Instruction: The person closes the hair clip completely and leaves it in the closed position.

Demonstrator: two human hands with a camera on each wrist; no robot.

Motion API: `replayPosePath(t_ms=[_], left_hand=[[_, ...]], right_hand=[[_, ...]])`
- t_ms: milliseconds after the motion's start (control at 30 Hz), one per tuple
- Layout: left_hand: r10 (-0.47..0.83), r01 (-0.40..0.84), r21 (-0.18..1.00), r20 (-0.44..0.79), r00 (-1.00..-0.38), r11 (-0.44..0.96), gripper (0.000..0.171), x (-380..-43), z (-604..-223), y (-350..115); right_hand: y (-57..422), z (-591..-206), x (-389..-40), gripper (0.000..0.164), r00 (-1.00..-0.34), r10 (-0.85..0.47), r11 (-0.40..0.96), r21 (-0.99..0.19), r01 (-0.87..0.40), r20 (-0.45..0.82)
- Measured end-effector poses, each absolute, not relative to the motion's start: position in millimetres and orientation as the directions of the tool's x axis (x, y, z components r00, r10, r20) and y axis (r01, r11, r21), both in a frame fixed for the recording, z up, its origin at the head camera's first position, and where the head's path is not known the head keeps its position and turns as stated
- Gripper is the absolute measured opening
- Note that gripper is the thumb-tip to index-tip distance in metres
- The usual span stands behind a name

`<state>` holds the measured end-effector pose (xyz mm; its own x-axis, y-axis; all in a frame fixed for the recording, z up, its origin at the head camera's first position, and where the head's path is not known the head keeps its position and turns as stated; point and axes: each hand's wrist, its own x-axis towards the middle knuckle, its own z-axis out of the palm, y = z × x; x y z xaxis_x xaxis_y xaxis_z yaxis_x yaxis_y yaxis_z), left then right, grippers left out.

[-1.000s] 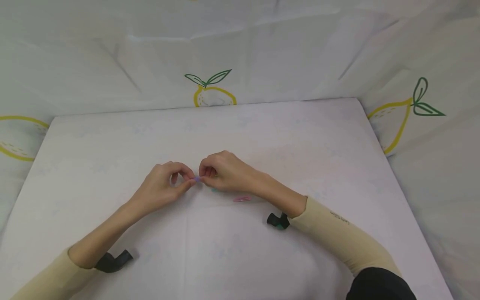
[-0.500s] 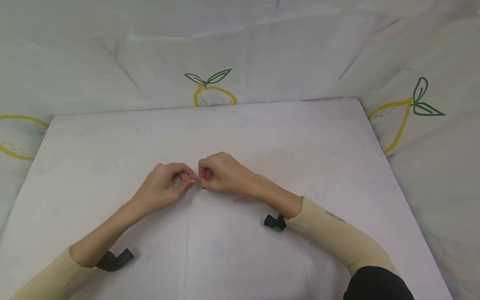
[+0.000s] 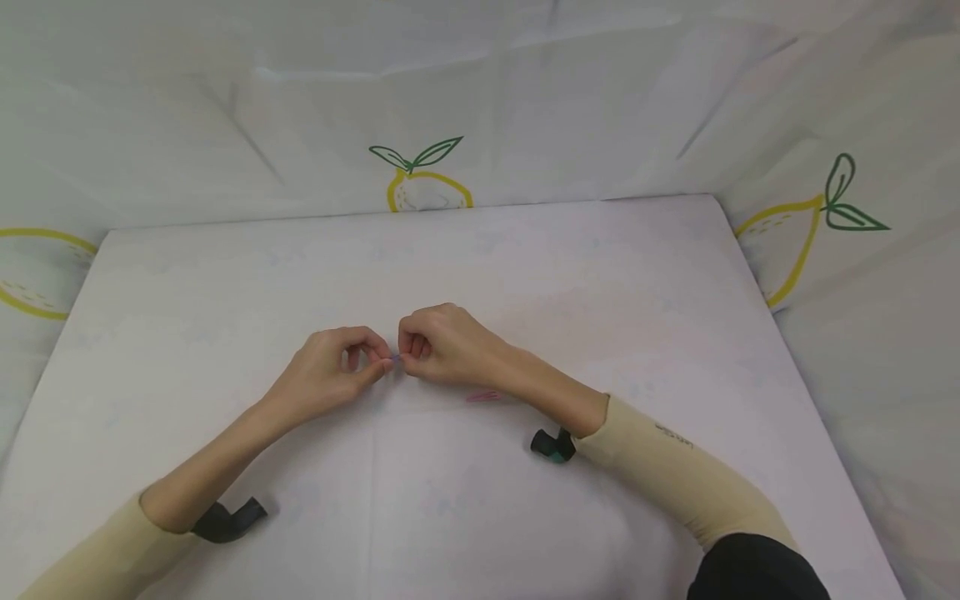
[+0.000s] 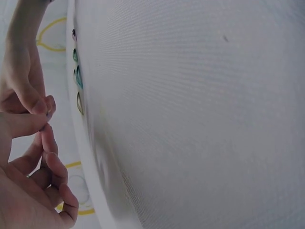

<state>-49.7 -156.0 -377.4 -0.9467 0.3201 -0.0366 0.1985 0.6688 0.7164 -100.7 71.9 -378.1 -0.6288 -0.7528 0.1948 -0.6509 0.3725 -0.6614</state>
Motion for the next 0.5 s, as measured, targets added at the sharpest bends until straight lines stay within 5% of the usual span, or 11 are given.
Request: replayPosePath(t_ms=[500], left_hand=[[0.309,0.096,0.780,-0.129,-0.942,0.619,0.005,-48.6,-378.1,-158.8]], right_hand=[[78.3,-372.0,-96.1,0.007,-0.623,-0.746,0.357,-0.649,-0.672,0.234]])
